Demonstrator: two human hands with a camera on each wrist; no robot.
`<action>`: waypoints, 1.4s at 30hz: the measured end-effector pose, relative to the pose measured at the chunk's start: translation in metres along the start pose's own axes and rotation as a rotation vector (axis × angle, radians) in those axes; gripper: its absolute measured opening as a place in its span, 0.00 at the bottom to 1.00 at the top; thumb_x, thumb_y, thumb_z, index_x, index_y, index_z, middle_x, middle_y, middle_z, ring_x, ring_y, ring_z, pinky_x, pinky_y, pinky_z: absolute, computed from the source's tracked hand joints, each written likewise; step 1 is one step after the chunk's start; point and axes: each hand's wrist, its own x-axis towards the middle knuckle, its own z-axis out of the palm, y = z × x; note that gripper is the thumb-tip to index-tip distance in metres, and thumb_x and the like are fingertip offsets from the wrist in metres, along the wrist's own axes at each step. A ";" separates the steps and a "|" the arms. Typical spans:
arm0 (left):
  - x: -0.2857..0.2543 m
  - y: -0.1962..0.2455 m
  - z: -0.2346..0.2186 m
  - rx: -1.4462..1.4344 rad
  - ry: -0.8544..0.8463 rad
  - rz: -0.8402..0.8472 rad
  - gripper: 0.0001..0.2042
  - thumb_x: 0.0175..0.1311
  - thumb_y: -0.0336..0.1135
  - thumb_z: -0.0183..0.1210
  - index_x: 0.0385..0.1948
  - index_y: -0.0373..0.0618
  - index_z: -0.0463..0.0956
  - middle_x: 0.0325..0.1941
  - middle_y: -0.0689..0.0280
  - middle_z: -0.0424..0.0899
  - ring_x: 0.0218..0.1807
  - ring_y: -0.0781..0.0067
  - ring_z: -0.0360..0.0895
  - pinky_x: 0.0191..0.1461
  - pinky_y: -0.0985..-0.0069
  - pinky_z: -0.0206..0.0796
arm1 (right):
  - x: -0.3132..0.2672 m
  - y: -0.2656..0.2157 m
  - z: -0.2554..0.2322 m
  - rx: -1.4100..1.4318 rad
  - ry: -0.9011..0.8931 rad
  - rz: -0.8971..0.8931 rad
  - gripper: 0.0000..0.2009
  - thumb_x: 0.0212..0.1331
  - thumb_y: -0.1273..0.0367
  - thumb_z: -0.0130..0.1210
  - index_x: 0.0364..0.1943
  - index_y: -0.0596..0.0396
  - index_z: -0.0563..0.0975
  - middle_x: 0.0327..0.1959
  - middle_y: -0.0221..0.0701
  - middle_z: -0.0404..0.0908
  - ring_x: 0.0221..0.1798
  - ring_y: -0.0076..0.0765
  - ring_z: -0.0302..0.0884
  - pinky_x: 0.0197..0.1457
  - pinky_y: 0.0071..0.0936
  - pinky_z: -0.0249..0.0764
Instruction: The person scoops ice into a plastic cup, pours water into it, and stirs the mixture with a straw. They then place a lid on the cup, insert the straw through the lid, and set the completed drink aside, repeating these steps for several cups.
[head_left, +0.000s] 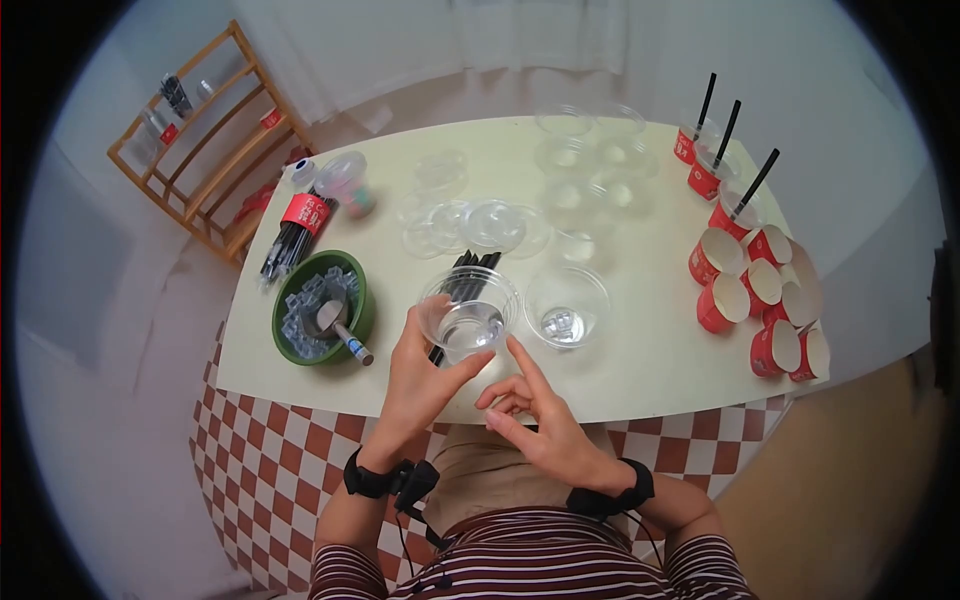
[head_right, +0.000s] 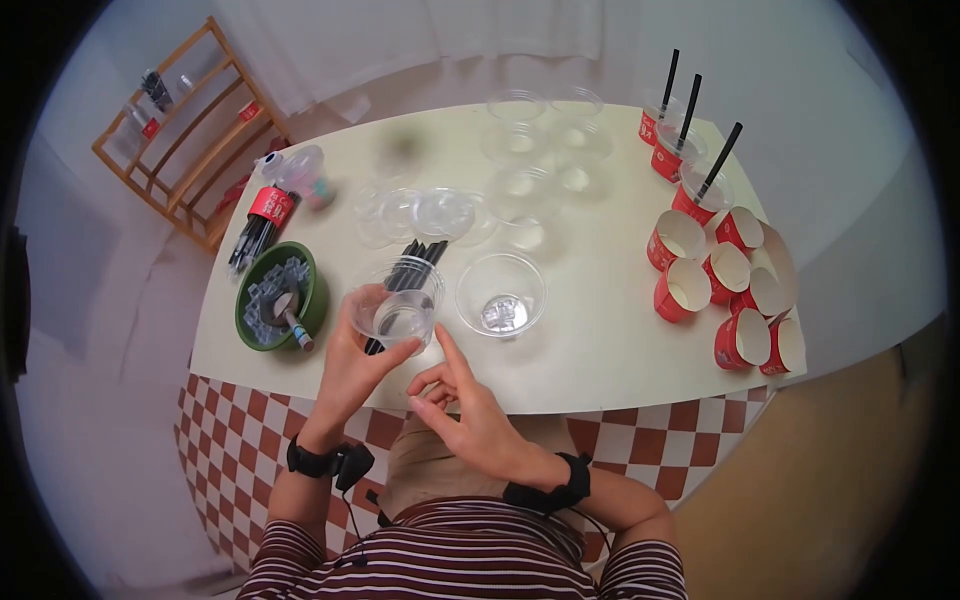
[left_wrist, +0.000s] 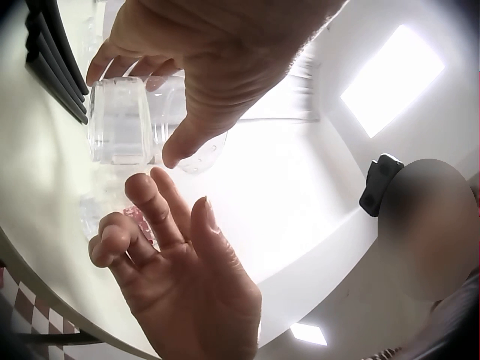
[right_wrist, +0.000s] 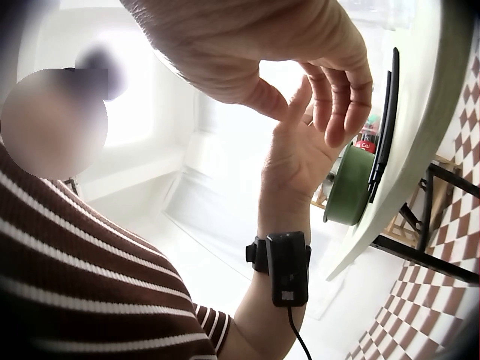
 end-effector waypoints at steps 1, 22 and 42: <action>0.003 -0.001 -0.001 -0.054 0.023 -0.007 0.37 0.54 0.32 0.75 0.64 0.33 0.64 0.62 0.52 0.75 0.62 0.65 0.76 0.66 0.70 0.68 | 0.000 0.001 0.001 0.000 0.011 -0.003 0.42 0.70 0.73 0.55 0.79 0.58 0.40 0.49 0.37 0.78 0.44 0.27 0.78 0.54 0.26 0.74; 0.068 -0.049 -0.015 0.110 0.453 0.028 0.40 0.57 0.39 0.73 0.67 0.31 0.61 0.68 0.47 0.72 0.69 0.54 0.71 0.71 0.63 0.61 | 0.062 0.018 0.006 -1.321 -0.226 -0.432 0.28 0.57 0.77 0.57 0.66 0.63 0.68 0.68 0.40 0.68 0.61 0.50 0.68 0.64 0.42 0.62; 0.068 -0.079 -0.020 0.197 0.454 -0.102 0.44 0.58 0.41 0.72 0.70 0.27 0.55 0.67 0.38 0.70 0.69 0.45 0.70 0.73 0.65 0.58 | 0.061 0.034 0.005 -1.370 -0.215 -0.476 0.24 0.51 0.77 0.54 0.57 0.62 0.72 0.60 0.39 0.70 0.60 0.48 0.68 0.63 0.42 0.64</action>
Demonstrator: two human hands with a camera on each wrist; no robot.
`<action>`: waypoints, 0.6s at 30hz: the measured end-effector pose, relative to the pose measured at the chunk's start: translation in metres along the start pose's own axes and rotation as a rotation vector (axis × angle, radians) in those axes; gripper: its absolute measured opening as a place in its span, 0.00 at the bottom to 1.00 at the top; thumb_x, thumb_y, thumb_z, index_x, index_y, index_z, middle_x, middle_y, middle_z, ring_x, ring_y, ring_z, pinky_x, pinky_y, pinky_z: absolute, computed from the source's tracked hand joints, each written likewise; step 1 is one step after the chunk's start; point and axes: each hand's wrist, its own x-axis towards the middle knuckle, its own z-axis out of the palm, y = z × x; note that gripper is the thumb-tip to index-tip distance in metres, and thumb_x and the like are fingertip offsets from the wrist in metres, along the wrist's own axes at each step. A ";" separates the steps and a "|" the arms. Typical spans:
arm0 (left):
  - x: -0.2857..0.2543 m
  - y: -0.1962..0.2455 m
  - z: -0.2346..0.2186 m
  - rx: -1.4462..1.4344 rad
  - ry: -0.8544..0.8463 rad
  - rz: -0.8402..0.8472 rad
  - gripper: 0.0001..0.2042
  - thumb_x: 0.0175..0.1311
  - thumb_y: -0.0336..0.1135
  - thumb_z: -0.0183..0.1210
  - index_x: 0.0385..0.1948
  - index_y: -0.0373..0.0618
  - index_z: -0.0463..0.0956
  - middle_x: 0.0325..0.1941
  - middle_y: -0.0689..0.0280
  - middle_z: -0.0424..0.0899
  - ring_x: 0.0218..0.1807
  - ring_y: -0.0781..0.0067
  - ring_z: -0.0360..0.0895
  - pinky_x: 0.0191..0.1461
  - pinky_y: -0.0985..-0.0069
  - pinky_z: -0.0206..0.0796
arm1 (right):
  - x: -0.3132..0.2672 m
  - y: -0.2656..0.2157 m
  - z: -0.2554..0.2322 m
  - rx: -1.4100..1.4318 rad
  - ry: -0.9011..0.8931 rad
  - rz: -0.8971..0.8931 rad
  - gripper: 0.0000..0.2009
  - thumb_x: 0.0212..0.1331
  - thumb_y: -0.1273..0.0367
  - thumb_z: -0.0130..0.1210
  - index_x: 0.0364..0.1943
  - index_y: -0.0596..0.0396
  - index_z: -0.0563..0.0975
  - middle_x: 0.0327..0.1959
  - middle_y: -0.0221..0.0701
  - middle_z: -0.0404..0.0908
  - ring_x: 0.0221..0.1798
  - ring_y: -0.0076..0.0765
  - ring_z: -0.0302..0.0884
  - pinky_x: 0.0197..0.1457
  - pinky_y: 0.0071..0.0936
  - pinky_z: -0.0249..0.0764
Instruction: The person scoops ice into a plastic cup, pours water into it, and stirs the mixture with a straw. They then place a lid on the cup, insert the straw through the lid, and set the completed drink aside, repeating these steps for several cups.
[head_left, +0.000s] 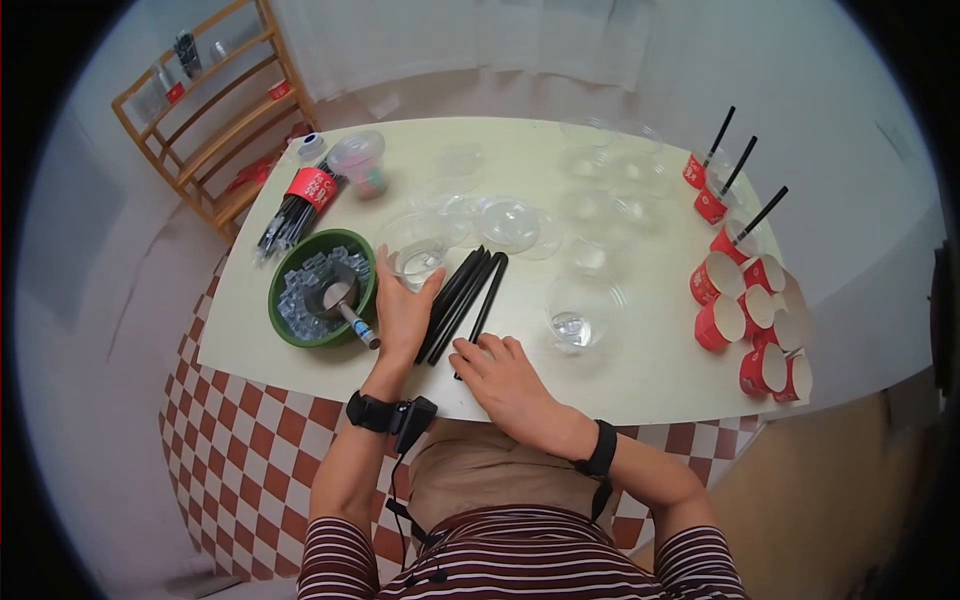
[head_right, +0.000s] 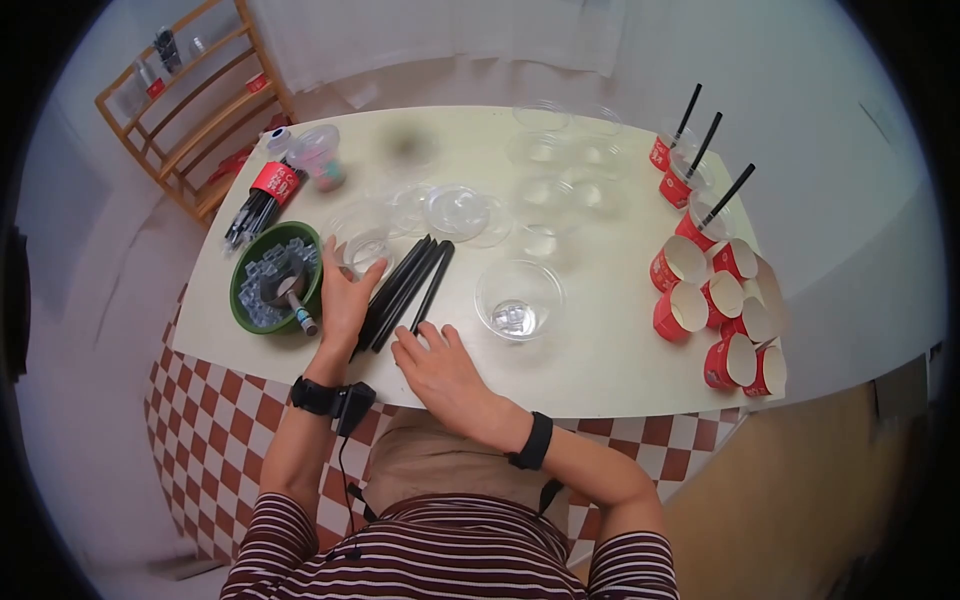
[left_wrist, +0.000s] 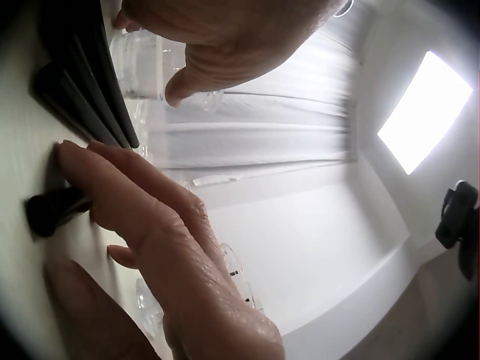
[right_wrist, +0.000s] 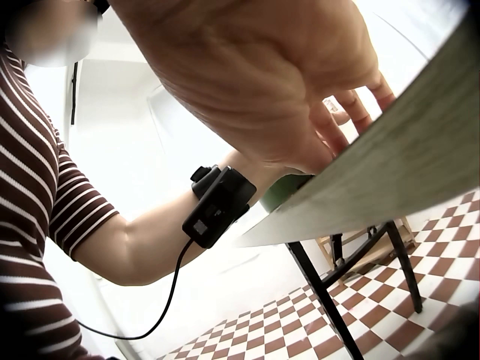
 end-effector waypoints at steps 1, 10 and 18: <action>0.001 -0.006 0.001 0.008 -0.008 0.016 0.44 0.58 0.42 0.71 0.71 0.27 0.55 0.68 0.37 0.70 0.70 0.45 0.70 0.73 0.65 0.58 | -0.002 0.000 0.001 -0.006 -0.002 -0.008 0.23 0.52 0.76 0.54 0.56 0.62 0.72 0.60 0.39 0.71 0.59 0.48 0.68 0.63 0.42 0.65; -0.023 -0.016 -0.013 -0.065 -0.098 0.057 0.39 0.67 0.35 0.63 0.73 0.27 0.49 0.75 0.39 0.61 0.78 0.47 0.58 0.79 0.65 0.48 | -0.040 -0.010 0.002 -0.022 0.134 -0.084 0.17 0.52 0.72 0.55 0.47 0.64 0.74 0.53 0.40 0.72 0.55 0.47 0.69 0.57 0.38 0.69; -0.079 0.027 -0.039 0.009 -0.179 0.072 0.35 0.69 0.30 0.57 0.74 0.30 0.49 0.78 0.42 0.55 0.80 0.48 0.52 0.81 0.61 0.43 | -0.068 -0.015 -0.005 0.039 0.079 -0.130 0.19 0.52 0.73 0.56 0.50 0.65 0.76 0.54 0.41 0.75 0.56 0.46 0.74 0.60 0.41 0.72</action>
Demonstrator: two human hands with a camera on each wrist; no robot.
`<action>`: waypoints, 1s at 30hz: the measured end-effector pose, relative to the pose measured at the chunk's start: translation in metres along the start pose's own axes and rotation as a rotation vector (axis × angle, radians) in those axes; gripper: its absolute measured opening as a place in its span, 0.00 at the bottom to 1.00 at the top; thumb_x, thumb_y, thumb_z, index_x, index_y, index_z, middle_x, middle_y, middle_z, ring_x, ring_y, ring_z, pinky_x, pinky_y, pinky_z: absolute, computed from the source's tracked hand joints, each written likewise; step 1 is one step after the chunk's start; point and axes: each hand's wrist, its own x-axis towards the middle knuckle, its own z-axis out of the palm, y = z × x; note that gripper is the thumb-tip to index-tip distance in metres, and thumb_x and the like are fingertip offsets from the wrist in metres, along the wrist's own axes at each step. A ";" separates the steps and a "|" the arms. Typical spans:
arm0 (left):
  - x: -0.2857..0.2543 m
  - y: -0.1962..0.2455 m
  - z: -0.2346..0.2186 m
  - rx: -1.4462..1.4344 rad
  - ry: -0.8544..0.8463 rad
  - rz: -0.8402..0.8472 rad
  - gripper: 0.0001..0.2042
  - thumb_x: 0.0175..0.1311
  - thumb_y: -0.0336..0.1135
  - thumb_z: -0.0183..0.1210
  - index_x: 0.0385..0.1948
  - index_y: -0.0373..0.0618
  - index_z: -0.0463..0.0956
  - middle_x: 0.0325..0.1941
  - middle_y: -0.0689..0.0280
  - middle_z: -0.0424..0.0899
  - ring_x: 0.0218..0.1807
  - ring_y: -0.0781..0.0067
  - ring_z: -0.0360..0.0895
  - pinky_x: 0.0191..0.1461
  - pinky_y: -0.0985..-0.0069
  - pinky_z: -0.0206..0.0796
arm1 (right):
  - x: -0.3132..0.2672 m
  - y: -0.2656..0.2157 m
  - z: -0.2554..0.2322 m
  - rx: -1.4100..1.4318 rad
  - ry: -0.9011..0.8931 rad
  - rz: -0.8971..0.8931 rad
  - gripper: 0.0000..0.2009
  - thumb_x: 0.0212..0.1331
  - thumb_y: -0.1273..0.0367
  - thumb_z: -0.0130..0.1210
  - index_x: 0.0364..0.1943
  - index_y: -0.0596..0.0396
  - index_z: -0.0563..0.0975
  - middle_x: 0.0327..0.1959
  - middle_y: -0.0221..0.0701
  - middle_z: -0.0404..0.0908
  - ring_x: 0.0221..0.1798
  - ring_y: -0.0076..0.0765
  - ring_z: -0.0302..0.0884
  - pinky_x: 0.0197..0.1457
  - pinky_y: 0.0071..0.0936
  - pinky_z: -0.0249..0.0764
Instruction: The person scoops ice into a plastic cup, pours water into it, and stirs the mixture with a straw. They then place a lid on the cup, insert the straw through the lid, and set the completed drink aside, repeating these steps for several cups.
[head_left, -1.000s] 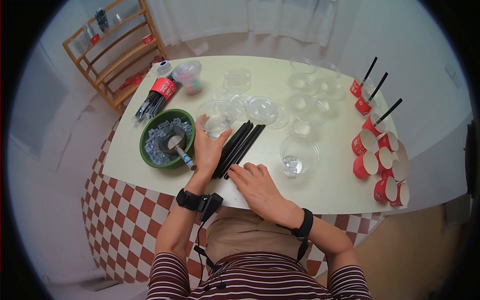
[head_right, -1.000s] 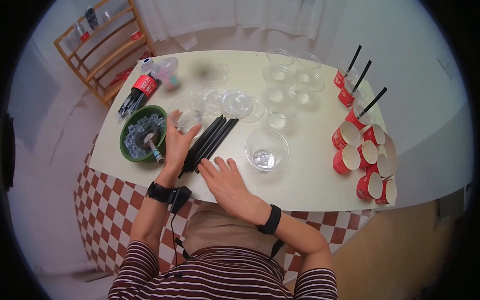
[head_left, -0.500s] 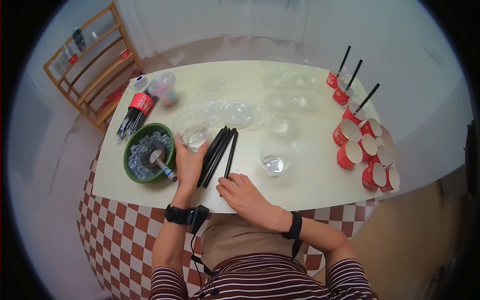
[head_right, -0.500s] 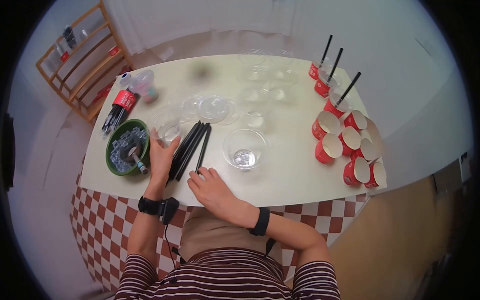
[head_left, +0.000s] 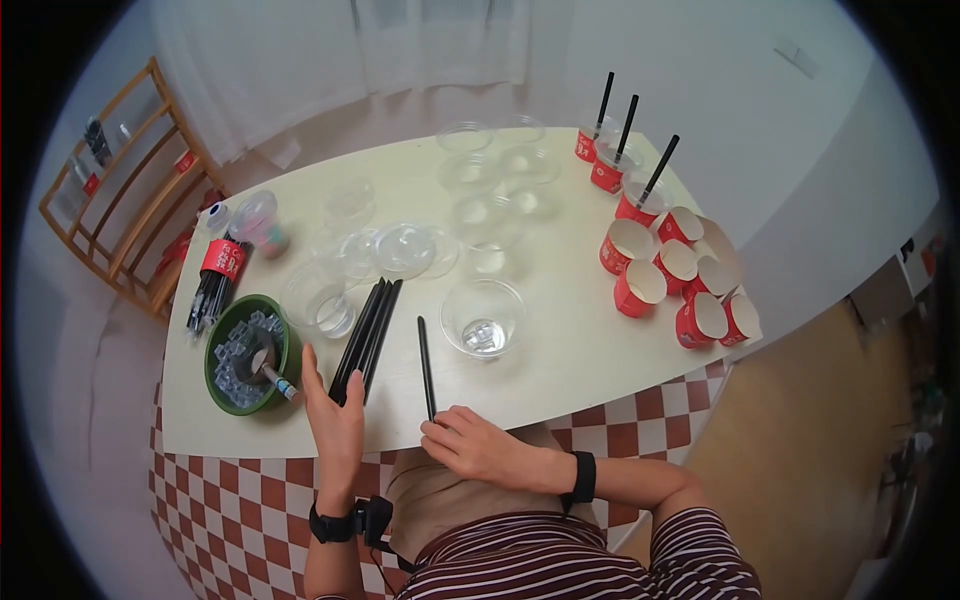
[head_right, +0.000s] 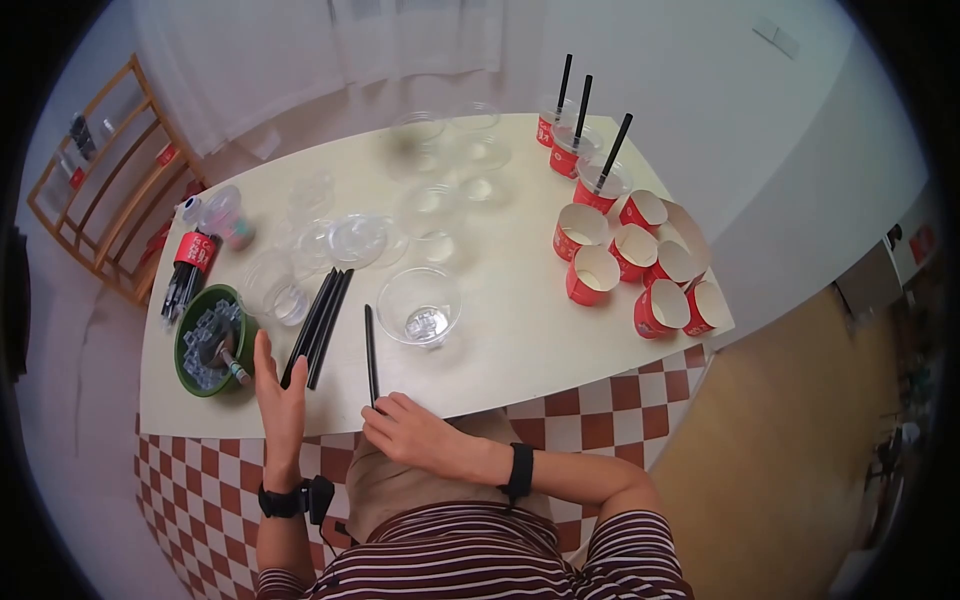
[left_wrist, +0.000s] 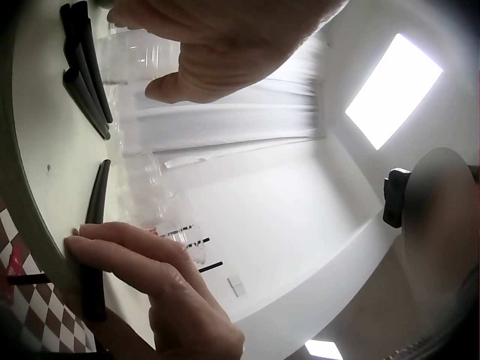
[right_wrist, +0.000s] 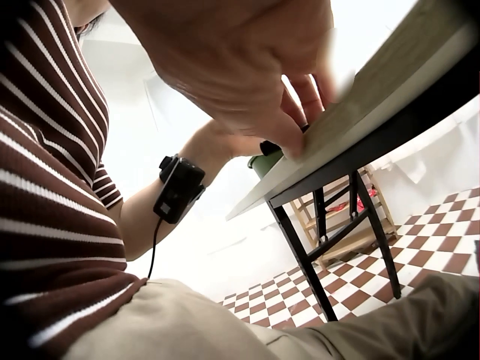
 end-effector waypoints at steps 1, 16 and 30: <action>-0.006 0.004 -0.001 0.017 -0.004 0.014 0.35 0.69 0.29 0.57 0.74 0.31 0.50 0.78 0.42 0.55 0.80 0.47 0.53 0.81 0.60 0.43 | -0.001 0.001 0.000 0.010 0.011 -0.019 0.19 0.51 0.73 0.57 0.49 0.66 0.76 0.53 0.41 0.76 0.54 0.45 0.75 0.59 0.41 0.73; -0.036 0.040 0.064 -0.174 -0.237 0.243 0.49 0.57 0.30 0.71 0.76 0.33 0.44 0.77 0.44 0.58 0.78 0.47 0.56 0.79 0.60 0.51 | 0.015 0.024 -0.127 0.258 0.823 0.377 0.14 0.63 0.82 0.60 0.51 0.61 0.74 0.44 0.38 0.83 0.40 0.32 0.79 0.45 0.26 0.76; 0.001 0.036 0.120 -0.304 -0.368 0.171 0.42 0.52 0.32 0.74 0.70 0.35 0.60 0.67 0.49 0.72 0.69 0.51 0.71 0.70 0.63 0.65 | 0.020 0.051 -0.111 0.432 0.649 0.628 0.07 0.68 0.78 0.56 0.47 0.61 0.75 0.38 0.36 0.81 0.34 0.32 0.80 0.42 0.29 0.77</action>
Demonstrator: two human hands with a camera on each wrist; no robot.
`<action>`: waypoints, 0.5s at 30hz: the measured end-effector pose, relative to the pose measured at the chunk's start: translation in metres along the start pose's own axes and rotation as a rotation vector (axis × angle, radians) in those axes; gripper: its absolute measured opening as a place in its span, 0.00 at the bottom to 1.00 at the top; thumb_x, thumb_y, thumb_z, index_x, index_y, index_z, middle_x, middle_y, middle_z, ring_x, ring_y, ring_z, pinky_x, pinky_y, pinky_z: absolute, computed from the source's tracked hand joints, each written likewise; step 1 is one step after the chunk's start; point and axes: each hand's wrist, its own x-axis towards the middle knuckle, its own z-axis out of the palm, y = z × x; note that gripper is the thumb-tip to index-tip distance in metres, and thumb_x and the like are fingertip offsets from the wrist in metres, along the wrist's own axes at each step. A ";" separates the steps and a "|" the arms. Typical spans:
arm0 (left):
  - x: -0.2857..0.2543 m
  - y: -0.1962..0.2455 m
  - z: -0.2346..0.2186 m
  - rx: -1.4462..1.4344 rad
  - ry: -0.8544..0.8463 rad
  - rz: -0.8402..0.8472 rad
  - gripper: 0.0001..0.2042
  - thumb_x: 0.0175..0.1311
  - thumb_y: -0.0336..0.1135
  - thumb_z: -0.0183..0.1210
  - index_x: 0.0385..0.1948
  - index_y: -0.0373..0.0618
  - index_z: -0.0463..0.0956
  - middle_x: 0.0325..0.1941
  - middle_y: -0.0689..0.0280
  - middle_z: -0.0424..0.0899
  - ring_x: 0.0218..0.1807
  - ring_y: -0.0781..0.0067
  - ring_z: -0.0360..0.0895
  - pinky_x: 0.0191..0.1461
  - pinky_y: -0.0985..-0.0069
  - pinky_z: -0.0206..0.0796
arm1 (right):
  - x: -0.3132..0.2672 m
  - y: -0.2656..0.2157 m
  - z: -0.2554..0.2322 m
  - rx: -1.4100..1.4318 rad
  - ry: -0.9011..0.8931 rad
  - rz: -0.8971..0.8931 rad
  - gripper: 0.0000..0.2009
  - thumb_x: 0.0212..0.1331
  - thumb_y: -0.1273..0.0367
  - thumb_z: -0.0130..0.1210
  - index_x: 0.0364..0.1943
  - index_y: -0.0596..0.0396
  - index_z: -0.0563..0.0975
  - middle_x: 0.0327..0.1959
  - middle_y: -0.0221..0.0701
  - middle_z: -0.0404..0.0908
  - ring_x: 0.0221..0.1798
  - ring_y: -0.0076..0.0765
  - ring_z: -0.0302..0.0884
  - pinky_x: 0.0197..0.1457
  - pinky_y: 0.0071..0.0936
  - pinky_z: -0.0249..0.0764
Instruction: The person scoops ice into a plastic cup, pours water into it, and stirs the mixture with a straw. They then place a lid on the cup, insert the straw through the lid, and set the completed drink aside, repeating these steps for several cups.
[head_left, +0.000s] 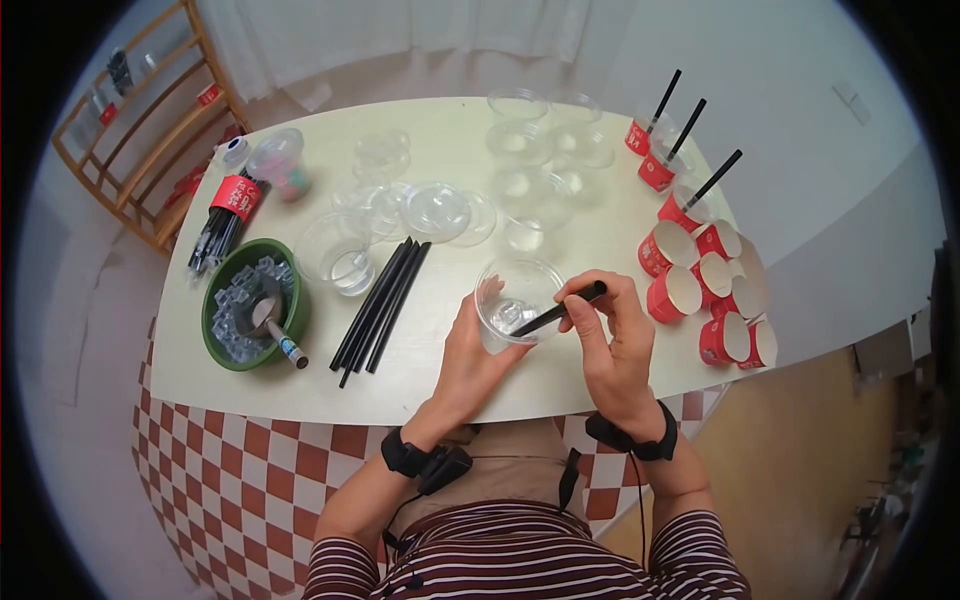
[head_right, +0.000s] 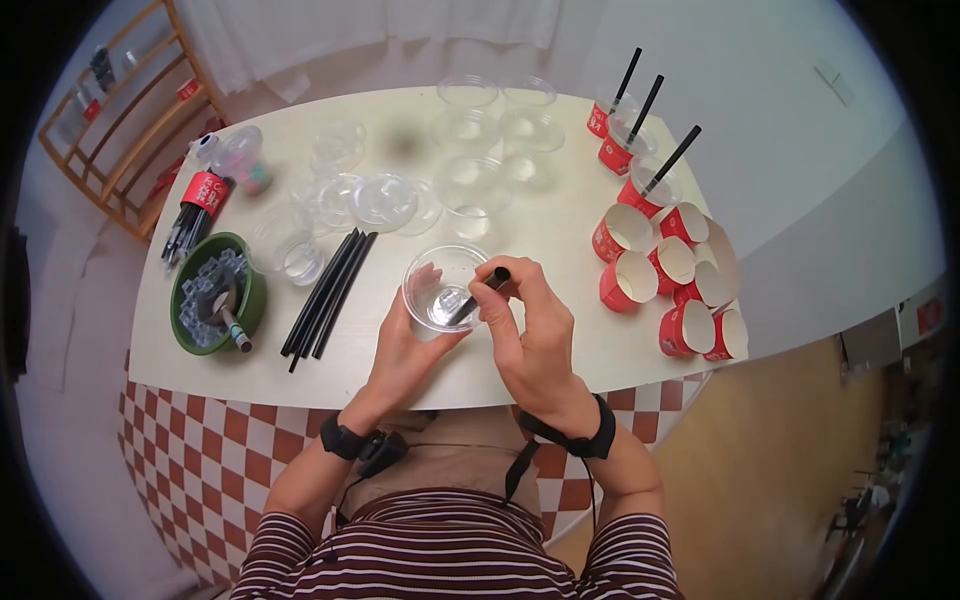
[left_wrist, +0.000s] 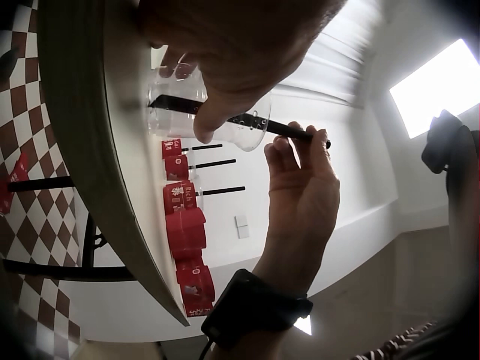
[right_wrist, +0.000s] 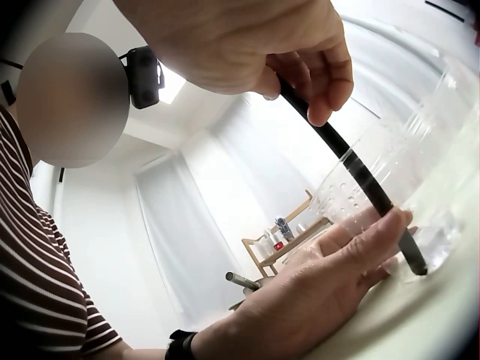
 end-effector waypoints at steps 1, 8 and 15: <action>0.000 -0.001 0.000 0.003 0.005 0.004 0.41 0.52 0.32 0.74 0.69 0.35 0.61 0.66 0.49 0.73 0.69 0.51 0.71 0.70 0.63 0.65 | 0.002 -0.001 -0.001 -0.046 0.000 -0.032 0.07 0.68 0.78 0.56 0.47 0.61 0.75 0.37 0.36 0.81 0.34 0.33 0.80 0.41 0.29 0.77; -0.001 -0.003 0.002 0.007 0.024 0.012 0.39 0.52 0.33 0.74 0.67 0.36 0.63 0.65 0.49 0.74 0.67 0.50 0.73 0.69 0.63 0.66 | 0.010 0.010 0.007 -0.134 0.003 -0.194 0.07 0.67 0.79 0.56 0.47 0.61 0.75 0.36 0.38 0.80 0.33 0.37 0.80 0.41 0.29 0.77; -0.002 -0.005 0.003 0.031 0.030 0.015 0.38 0.52 0.33 0.73 0.67 0.36 0.63 0.64 0.48 0.74 0.66 0.48 0.73 0.68 0.62 0.66 | 0.005 0.006 0.008 0.073 -0.001 -0.038 0.08 0.67 0.79 0.56 0.47 0.61 0.74 0.36 0.36 0.80 0.32 0.34 0.80 0.39 0.29 0.76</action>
